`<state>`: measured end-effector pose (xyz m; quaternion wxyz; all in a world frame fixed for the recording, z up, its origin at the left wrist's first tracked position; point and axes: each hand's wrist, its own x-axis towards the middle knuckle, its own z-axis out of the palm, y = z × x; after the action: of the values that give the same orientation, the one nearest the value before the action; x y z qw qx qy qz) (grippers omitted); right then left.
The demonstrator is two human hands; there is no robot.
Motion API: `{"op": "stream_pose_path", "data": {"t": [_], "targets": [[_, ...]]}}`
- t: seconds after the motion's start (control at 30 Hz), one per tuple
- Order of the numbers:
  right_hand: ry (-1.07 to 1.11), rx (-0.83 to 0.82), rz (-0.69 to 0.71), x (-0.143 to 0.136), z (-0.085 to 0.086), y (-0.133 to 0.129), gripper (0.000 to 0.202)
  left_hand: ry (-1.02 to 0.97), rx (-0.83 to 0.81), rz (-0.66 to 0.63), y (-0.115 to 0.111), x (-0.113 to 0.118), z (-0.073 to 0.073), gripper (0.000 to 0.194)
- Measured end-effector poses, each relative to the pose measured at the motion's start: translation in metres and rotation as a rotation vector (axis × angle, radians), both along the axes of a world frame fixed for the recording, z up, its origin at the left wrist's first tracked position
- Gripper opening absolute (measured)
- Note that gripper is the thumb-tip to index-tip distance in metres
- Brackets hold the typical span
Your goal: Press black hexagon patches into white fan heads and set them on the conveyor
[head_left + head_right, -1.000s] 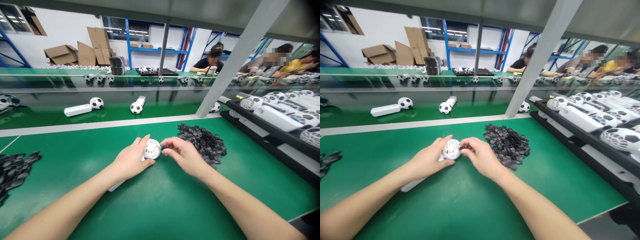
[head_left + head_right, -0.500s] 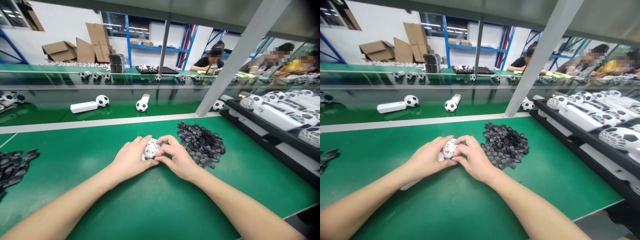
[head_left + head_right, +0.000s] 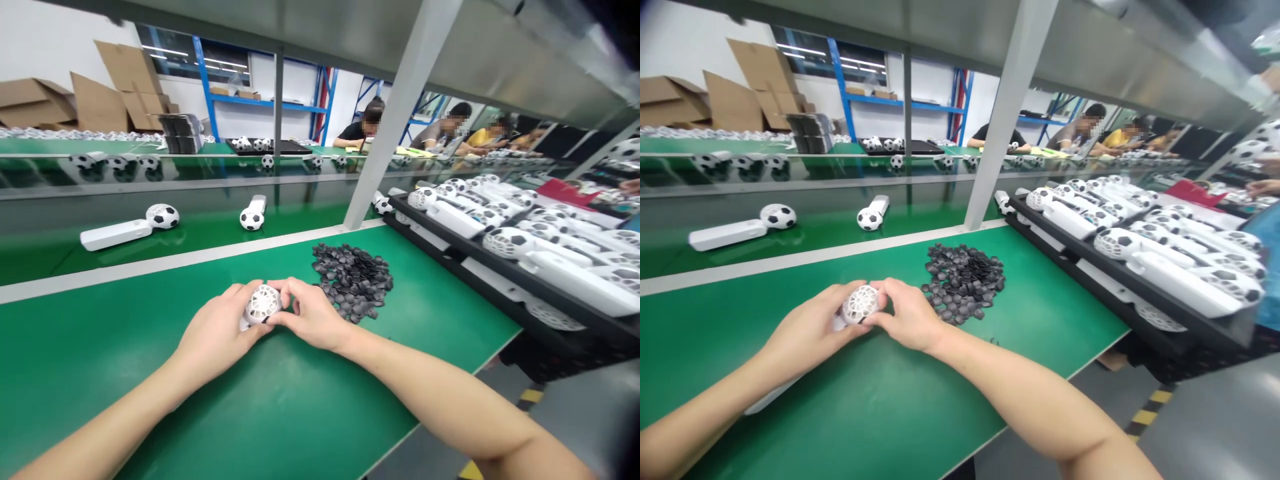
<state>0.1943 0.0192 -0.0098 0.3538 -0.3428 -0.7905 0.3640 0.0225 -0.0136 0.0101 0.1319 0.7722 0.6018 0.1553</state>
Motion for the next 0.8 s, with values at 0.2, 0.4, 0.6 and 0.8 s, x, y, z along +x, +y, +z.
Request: {"op": "stream_pose_path", "data": {"t": [0.2,0.4,0.6,0.8], "targets": [[-0.145,0.074,0.034,0.017,0.015,0.026,0.014,-0.060,-0.104,-0.053,0.004,-0.003,0.006,0.056],[-0.764,0.224,-0.258,0.059,0.029,0.051,0.008,0.119,-0.072,-0.143,0.007,-0.014,0.014,0.055],[-0.949,0.329,-0.208,0.038,0.021,0.035,0.012,0.094,0.004,-0.220,0.012,-0.019,0.003,0.065],[-0.975,0.400,-0.247,0.033,0.017,0.037,0.025,0.057,0.017,-0.225,0.010,-0.017,0.002,0.066]]}}
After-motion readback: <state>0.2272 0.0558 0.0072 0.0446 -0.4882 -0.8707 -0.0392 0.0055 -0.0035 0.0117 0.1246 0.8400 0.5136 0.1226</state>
